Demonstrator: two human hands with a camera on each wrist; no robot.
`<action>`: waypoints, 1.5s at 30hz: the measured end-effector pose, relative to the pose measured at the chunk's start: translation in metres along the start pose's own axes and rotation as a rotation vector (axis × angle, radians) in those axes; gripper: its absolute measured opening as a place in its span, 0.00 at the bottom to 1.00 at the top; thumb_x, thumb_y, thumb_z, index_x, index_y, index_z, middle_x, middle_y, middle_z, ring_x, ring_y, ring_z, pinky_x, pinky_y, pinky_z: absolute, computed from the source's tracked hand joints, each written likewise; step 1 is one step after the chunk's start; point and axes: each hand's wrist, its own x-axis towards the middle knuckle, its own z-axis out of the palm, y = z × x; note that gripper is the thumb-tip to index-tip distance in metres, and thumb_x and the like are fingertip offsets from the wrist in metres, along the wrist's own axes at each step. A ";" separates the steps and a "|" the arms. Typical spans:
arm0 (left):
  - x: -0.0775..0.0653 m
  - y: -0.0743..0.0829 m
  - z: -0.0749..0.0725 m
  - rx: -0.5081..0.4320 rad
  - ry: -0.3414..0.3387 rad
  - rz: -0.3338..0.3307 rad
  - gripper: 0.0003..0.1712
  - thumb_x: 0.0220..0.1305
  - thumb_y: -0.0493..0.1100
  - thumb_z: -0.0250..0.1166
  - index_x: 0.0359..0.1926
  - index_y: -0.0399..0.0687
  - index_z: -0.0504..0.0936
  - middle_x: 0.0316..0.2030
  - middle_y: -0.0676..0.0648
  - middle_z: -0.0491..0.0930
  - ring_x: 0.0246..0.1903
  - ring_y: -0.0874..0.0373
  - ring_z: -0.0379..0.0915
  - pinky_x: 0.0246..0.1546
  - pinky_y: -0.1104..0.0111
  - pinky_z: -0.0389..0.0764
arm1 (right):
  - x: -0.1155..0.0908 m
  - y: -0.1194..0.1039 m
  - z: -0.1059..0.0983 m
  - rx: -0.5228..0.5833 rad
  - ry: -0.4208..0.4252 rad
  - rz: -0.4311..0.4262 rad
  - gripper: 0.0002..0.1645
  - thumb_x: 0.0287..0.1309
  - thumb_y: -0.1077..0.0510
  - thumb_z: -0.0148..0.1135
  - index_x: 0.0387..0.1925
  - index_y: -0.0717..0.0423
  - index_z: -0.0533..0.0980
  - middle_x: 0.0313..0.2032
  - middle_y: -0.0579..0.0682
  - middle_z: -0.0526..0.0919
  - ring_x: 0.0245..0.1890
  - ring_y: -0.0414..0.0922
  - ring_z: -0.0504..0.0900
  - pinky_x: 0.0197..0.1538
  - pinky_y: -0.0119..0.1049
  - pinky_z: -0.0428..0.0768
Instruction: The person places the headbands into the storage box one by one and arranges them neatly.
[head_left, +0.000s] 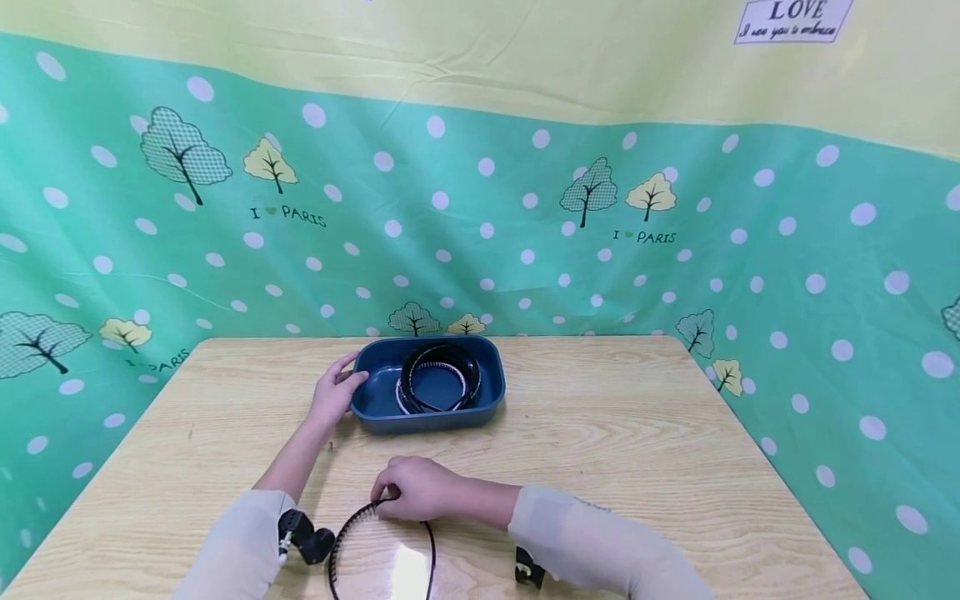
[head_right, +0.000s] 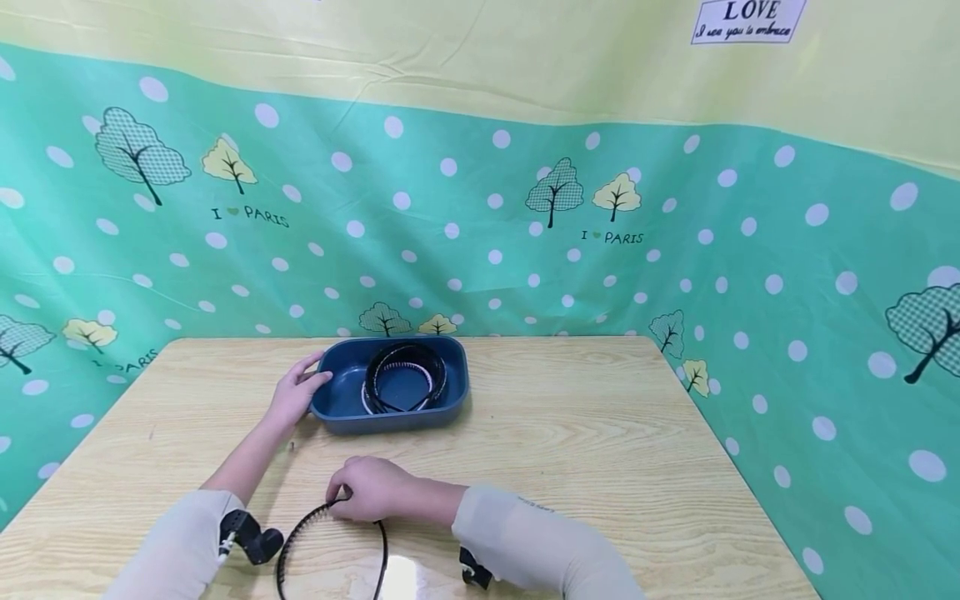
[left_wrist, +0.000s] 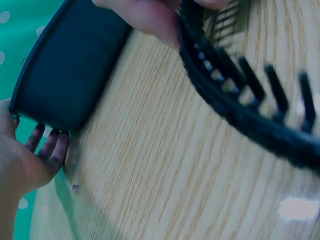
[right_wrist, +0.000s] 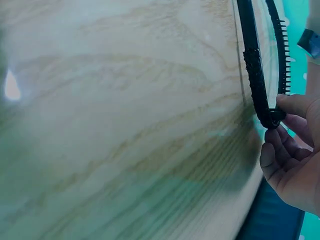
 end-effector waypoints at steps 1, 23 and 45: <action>0.000 0.000 0.000 0.000 0.001 0.001 0.32 0.67 0.48 0.54 0.70 0.58 0.58 0.64 0.35 0.63 0.58 0.41 0.67 0.44 0.69 0.79 | -0.001 0.001 -0.001 0.012 0.003 0.002 0.07 0.55 0.52 0.63 0.37 0.44 0.82 0.23 0.35 0.69 0.24 0.28 0.65 0.28 0.17 0.63; -0.001 0.001 0.001 0.000 0.001 0.013 0.32 0.67 0.46 0.54 0.70 0.56 0.58 0.63 0.34 0.63 0.58 0.41 0.67 0.43 0.68 0.79 | -0.014 0.017 -0.016 0.115 0.073 0.060 0.07 0.56 0.51 0.64 0.36 0.47 0.82 0.22 0.36 0.72 0.24 0.27 0.67 0.29 0.17 0.66; -0.003 0.003 0.001 -0.005 -0.004 0.006 0.32 0.68 0.47 0.54 0.71 0.56 0.57 0.63 0.34 0.63 0.58 0.41 0.66 0.48 0.64 0.78 | -0.019 0.028 -0.034 0.202 0.099 0.147 0.06 0.56 0.52 0.64 0.36 0.44 0.82 0.23 0.37 0.71 0.26 0.30 0.68 0.29 0.20 0.69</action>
